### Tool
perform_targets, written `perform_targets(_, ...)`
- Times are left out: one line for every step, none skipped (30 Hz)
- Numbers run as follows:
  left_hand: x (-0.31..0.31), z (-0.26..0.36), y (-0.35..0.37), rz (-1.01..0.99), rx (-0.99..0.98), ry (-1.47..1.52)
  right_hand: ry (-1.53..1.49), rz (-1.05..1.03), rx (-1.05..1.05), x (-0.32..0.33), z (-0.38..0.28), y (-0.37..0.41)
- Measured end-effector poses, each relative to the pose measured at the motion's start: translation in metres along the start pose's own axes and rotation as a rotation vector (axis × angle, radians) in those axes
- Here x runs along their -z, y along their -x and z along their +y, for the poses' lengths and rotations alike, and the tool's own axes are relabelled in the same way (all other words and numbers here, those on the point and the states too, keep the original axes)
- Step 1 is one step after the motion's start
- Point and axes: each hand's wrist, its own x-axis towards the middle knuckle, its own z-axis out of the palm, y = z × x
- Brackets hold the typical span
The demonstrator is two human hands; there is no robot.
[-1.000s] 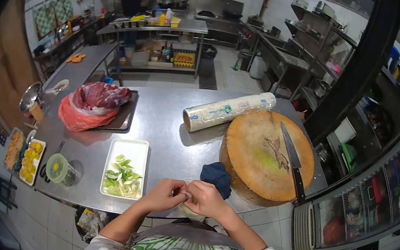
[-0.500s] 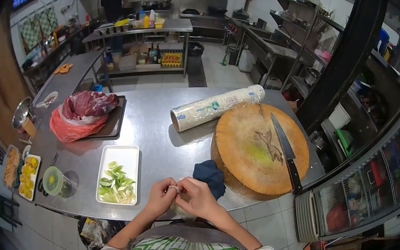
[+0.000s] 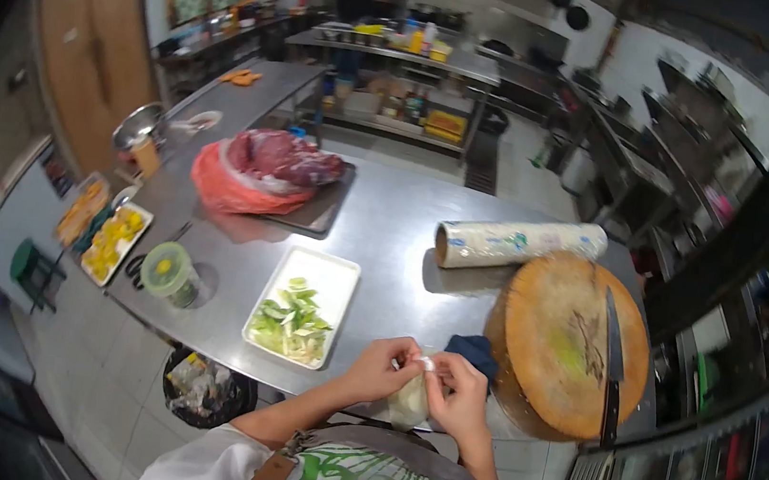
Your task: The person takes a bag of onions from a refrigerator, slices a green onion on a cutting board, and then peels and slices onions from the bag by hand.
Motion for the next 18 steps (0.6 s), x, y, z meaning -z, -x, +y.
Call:
perform_targets(0.001,0.0,-0.001,-0.009,-0.009,-0.006,-0.023,-0.019,0.03,0.0,-0.002,-0.001)
perform_targets(0.001,0.0,0.0,-0.016,0.026,0.0,-0.036,-0.046,0.05,-0.001,-0.001,-0.001)
perform_targets(-0.001,0.0,0.0,0.017,0.028,-0.002,-0.025,-0.012,-0.017,-0.003,0.0,0.0)
perform_targets(-0.003,-0.001,-0.001,-0.004,0.011,-0.019,-0.014,0.021,-0.082,-0.005,0.0,0.0)
perform_targets(-0.004,-0.002,-0.001,-0.024,-0.006,-0.037,-0.028,-0.003,-0.063,-0.008,0.0,-0.001)
perform_targets(-0.006,-0.004,-0.001,-0.011,-0.024,-0.004,0.028,0.036,-0.054,-0.011,0.0,-0.002)
perform_targets(-0.008,-0.005,0.001,0.021,-0.028,-0.011,0.083,0.08,-0.043,-0.013,0.001,-0.003)
perform_targets(-0.01,-0.006,0.003,0.036,-0.052,0.114,0.096,0.087,-0.055,-0.016,0.005,-0.004)
perform_targets(-0.012,-0.007,0.005,0.045,-0.079,0.238,0.086,0.076,-0.038,-0.017,0.01,-0.005)
perform_targets(-0.011,-0.011,0.006,0.03,-0.171,0.202,0.093,0.074,-0.054,-0.017,0.014,-0.007)
perform_targets(-0.009,-0.014,0.006,0.037,-0.171,0.199,0.103,0.074,-0.078,-0.016,0.016,-0.008)
perform_targets(-0.007,-0.017,0.007,-0.019,-0.252,0.253,-0.041,0.04,-0.186,-0.011,0.016,-0.011)
perform_targets(-0.005,-0.014,0.007,-0.077,-0.332,0.31,-0.04,0.039,-0.19,-0.009,0.015,-0.012)
perform_targets(0.003,-0.012,0.007,-0.113,-0.205,0.381,-0.137,-0.01,-0.2,-0.006,0.015,-0.013)
perform_targets(0.008,-0.007,0.006,-0.117,-0.202,0.387,-0.234,-0.056,-0.21,-0.005,0.013,-0.014)
perform_targets(0.011,-0.001,0.005,-0.011,-0.201,0.216,-0.304,-0.012,-0.185,-0.01,0.012,-0.015)
perform_targets(0.013,0.002,0.005,0.086,-0.2,0.045,-0.297,0.001,-0.197,-0.009,0.007,-0.02)
perform_targets(0.014,-0.002,0.003,0.066,-0.216,-0.018,-0.193,-0.03,-0.032,-0.006,-0.001,-0.026)
